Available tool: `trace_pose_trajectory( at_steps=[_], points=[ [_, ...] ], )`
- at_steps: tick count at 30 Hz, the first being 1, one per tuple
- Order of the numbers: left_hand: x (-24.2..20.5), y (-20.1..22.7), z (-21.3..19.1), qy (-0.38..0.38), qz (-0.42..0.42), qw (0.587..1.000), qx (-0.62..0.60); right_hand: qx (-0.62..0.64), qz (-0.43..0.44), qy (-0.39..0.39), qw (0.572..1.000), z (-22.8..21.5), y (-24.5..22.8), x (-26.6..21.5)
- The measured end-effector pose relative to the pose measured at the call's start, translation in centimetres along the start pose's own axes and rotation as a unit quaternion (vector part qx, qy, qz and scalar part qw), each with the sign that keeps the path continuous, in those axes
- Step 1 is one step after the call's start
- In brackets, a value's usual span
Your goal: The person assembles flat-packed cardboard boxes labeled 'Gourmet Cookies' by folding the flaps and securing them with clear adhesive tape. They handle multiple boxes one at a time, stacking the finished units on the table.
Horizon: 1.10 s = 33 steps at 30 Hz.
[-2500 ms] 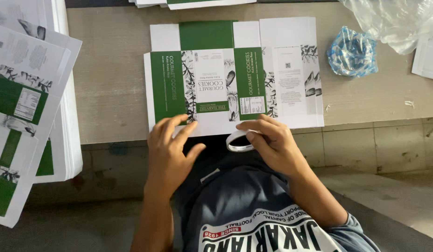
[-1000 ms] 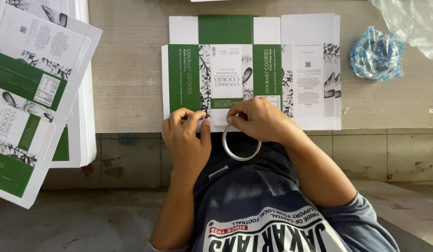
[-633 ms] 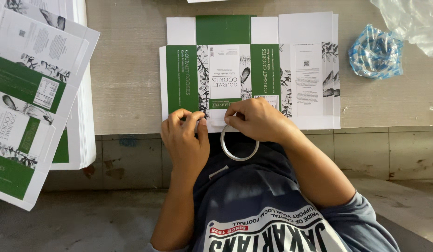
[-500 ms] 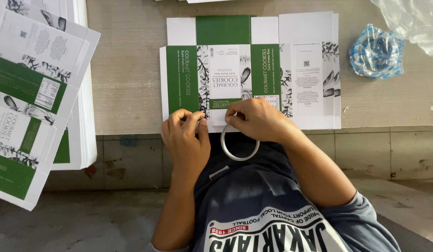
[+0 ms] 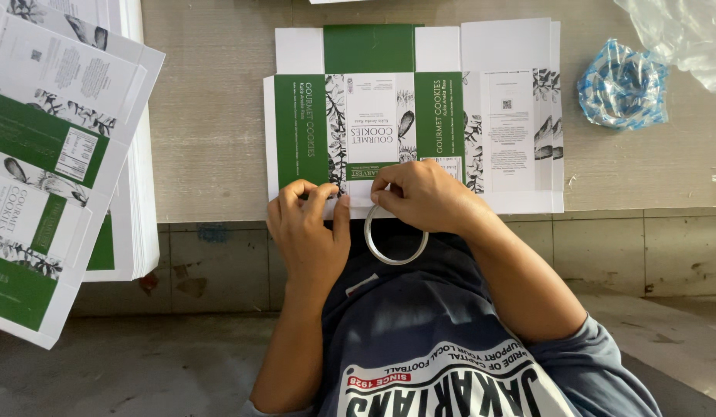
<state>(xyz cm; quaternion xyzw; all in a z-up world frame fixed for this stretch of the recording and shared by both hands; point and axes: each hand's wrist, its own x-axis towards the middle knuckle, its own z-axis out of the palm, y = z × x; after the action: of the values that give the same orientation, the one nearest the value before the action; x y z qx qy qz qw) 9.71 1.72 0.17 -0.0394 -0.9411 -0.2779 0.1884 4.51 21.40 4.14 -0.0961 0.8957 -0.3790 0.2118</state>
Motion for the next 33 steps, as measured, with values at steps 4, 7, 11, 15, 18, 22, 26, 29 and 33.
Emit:
trace_pose_trajectory(
  at_steps=[4,7,11,15,18,22,26,29,33],
  points=[
    [0.0,0.2,0.1,0.006,-0.005,1.000,0.006,0.007,-0.015,-0.006,1.000,-0.3,-0.1,-0.1],
    [0.2,0.3,-0.1,0.001,-0.014,1.000,0.007,0.016,-0.038,-0.033,0.999,-2.4,-1.7,-1.4],
    [0.0,0.1,0.4,-0.005,-0.026,1.000,0.012,0.003,-0.136,-0.065,0.989,-4.4,-0.9,-2.2],
    [-0.1,0.2,0.5,0.007,-0.034,0.999,0.006,0.006,-0.163,-0.076,0.984,-4.4,0.3,-2.9],
    [-0.1,0.3,0.5,0.008,-0.033,0.999,0.000,-0.009,-0.172,-0.085,0.981,-4.5,0.3,-3.0],
    [0.0,0.3,0.4,0.006,-0.026,1.000,-0.001,-0.029,-0.150,-0.090,0.984,-4.3,0.7,-2.7],
    [-0.1,0.4,0.3,0.006,-0.025,1.000,-0.003,-0.051,-0.145,-0.083,0.985,-4.0,1.2,-2.8],
    [-0.1,0.7,0.2,0.000,-0.024,1.000,0.007,-0.056,-0.144,-0.079,0.985,-3.8,1.3,-2.7],
    [0.1,1.8,1.1,-0.024,-0.021,0.999,-0.005,-0.065,-0.135,-0.082,0.985,-3.5,1.4,-2.7]
  ],
)
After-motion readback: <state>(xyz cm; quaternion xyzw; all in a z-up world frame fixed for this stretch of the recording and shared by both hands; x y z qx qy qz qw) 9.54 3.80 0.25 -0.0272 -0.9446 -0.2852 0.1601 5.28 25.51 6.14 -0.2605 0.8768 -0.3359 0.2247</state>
